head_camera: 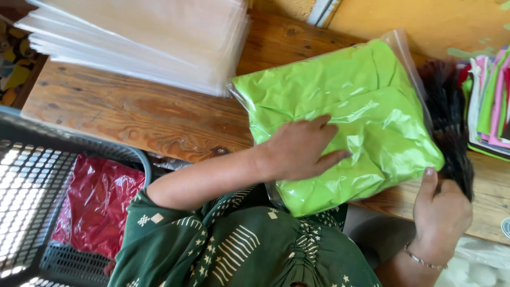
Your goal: The person brushes a lime green garment inside a clear plastic bag on a wooden table, then places the bagged item into a gray plastic basket. The person then brushes a brown folded cloth on the table.
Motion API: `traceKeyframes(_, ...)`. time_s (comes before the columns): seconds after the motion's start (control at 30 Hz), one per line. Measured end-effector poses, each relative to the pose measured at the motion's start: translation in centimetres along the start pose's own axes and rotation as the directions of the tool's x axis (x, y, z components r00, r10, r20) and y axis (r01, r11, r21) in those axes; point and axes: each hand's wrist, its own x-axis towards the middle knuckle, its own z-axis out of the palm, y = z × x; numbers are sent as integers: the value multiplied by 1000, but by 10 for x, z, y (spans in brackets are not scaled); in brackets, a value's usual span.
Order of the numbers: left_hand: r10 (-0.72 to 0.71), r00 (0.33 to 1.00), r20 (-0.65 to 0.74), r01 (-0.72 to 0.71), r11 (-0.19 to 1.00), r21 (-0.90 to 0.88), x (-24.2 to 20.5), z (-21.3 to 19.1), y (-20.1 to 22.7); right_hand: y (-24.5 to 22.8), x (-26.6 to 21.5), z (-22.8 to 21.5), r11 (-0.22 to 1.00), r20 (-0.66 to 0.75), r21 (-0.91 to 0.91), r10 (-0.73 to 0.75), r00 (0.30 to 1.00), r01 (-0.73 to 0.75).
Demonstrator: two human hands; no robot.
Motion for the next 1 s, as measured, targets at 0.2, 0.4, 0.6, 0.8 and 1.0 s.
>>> traceKeyframes(0.2,-316,905,-285,396,872,288,85,-35,-72,-63,-15,-35,878,624,326,79,778,-351)
traceKeyframes(0.4,-523,828,-205,556,812,176,132,6,-129,-78,-31,-25,838,453,503,-48,890,-210)
traceKeyframes(0.6,-342,927,-153,365,917,163,96,-11,-106,-92,-43,-37,516,343,831,-178,922,-209)
traceKeyframes(0.8,-96,855,-510,92,995,-35,28,-28,-80,-101,-30,-46,584,139,732,-633,762,352)
traceKeyframes(1.0,238,602,-763,-58,965,255,-94,-56,-65,-96,-22,-21,430,-99,780,-632,768,454)
